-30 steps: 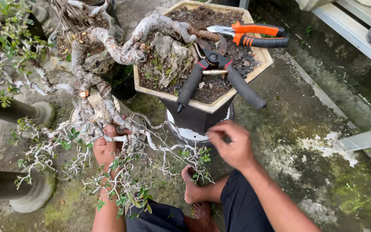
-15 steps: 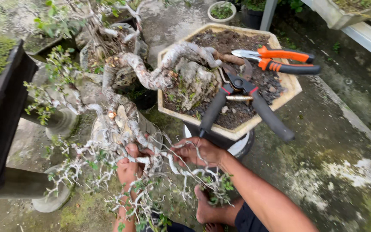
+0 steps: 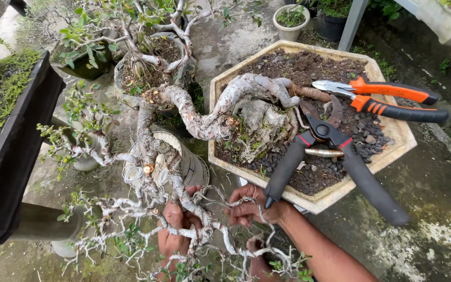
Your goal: The person sits on the ground and wraps a thin wire around the branches of a bonsai tree to shape them. They use their hands to carefully position and secure the wire along the branches.
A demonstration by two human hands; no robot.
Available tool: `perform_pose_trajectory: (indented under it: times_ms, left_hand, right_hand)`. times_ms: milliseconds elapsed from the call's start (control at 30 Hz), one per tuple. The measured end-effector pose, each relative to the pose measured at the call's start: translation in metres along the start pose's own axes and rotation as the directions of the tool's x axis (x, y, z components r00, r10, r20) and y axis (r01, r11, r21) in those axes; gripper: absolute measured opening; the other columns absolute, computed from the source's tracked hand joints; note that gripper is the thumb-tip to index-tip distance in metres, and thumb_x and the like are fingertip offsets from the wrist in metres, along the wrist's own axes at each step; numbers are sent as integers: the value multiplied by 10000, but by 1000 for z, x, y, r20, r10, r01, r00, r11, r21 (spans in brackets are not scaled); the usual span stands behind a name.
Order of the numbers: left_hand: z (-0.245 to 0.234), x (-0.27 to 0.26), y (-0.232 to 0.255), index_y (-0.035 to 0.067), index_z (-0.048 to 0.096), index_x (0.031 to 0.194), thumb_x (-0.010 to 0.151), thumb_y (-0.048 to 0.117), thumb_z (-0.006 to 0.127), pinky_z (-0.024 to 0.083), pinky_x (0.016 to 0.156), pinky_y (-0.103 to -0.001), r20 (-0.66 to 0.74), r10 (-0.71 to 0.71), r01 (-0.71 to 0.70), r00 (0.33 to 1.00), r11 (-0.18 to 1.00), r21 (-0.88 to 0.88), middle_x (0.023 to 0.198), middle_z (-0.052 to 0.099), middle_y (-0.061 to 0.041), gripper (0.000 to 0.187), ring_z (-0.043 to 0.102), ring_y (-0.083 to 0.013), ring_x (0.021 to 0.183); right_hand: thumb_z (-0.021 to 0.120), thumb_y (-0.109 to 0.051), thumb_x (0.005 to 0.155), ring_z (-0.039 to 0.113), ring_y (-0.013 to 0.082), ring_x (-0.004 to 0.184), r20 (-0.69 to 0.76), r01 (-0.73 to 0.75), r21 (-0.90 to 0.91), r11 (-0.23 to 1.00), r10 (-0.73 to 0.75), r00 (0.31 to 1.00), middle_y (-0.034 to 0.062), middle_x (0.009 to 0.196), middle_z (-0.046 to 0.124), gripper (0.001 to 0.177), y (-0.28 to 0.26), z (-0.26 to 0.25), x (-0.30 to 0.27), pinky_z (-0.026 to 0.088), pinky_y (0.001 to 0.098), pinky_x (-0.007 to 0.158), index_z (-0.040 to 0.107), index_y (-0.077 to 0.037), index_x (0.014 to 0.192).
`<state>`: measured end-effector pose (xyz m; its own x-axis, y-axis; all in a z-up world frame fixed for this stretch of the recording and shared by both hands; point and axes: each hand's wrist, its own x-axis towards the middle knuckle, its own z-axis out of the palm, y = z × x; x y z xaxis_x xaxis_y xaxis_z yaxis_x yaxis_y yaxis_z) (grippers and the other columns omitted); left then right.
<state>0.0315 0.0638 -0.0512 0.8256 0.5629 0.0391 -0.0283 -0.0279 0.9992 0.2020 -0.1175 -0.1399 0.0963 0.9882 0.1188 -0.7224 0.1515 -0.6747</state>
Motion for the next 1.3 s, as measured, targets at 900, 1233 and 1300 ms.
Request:
perform_pose_trajectory:
  times_ms: [900,1233,1300]
  left_hand:
    - [1,-3,5,-14,648,1242,1026,483,454,392,407,-270,-63,0,-2,998,999,-47,1373,730,-158,576,630,-219,437]
    - [-7,-1,-8,42,463,933,1060,343,499,487,449,-394,-4,38,-37,999,970,-240,1379,654,-258,328,624,-295,447]
    - [-6,-2,-3,-41,558,1027,1045,375,515,513,458,-408,-32,11,-18,999,978,-208,1375,676,-251,419,622,-288,453]
  right_hand:
    - [708,-432,996,466,48,624,-546,-92,-725,682,-488,681,-76,662,546,310,5,44,48,337,260,554,765,-134,931]
    - [614,-441,1071,352,56,639,-427,-31,-745,666,-442,789,-77,690,393,382,2,34,60,273,284,568,560,-175,801]
    - [595,-411,1092,350,57,649,-402,-11,-753,658,-446,799,-75,701,390,384,3,31,63,277,285,575,531,-177,794]
